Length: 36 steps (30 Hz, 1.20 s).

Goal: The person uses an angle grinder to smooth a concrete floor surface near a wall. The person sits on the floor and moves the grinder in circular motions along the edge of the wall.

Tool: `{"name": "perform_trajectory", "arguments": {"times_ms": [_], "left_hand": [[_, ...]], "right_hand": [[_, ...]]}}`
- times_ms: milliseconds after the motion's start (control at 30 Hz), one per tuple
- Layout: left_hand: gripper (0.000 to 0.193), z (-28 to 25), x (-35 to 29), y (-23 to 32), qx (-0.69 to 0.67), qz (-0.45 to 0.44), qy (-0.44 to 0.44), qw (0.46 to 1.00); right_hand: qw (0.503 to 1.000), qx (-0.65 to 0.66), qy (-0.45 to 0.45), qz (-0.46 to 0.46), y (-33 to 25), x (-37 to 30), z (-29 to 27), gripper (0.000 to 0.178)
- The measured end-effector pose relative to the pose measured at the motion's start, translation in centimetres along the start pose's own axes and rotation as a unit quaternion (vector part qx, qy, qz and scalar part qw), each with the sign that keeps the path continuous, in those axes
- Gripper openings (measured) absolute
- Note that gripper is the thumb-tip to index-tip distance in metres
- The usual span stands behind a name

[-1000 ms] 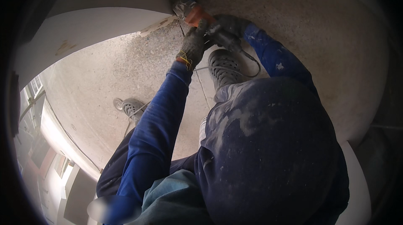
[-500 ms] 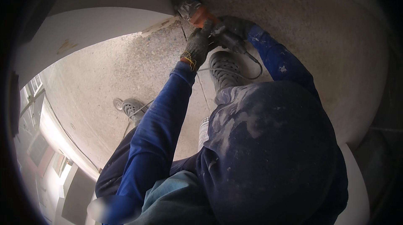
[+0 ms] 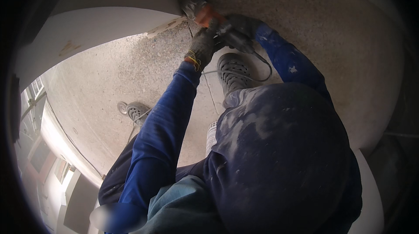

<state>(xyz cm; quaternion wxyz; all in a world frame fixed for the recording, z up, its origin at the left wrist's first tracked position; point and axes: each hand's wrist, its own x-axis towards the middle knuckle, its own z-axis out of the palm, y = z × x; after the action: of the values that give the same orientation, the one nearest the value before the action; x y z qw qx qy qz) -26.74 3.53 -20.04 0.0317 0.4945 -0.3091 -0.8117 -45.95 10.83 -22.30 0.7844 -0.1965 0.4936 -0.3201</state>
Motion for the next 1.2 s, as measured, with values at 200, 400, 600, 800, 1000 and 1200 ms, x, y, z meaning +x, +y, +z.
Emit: {"name": "perform_trajectory", "arguments": {"times_ms": [200, 400, 600, 800, 1000, 1200], "left_hand": [[0.049, -0.6, 0.7, -2.0, 0.274, 0.211, -0.044, 0.937], [0.054, 0.5, -0.2, 0.1, 0.05, 0.016, 0.015, 0.999], [0.051, 0.2, -0.6, 1.6, 0.013, 0.002, 0.008, 1.0], [0.047, -0.7, -0.3, 0.7, 0.113, 0.067, -0.044, 0.99], [0.056, -0.7, -0.1, -0.8, 0.141, 0.129, -0.027, 0.981], [0.057, 0.0, -0.7, -0.4, 0.06, 0.013, -0.004, 0.998]], "right_hand": [[1.0, 0.012, -0.003, 0.021, 0.5, -0.7, -0.4, 0.058], [0.999, 0.035, -0.014, 0.017, 0.3, -0.4, -0.2, 0.064], [0.999, 0.047, 0.006, -0.006, -0.5, 0.2, 0.4, 0.058], [1.0, 0.014, -0.006, 0.002, -0.7, 0.0, 0.4, 0.059], [0.999, 0.02, 0.018, 0.043, -0.1, -0.1, 0.0, 0.057], [0.999, 0.029, 0.018, 0.024, 0.4, -1.2, 0.7, 0.053]]}}
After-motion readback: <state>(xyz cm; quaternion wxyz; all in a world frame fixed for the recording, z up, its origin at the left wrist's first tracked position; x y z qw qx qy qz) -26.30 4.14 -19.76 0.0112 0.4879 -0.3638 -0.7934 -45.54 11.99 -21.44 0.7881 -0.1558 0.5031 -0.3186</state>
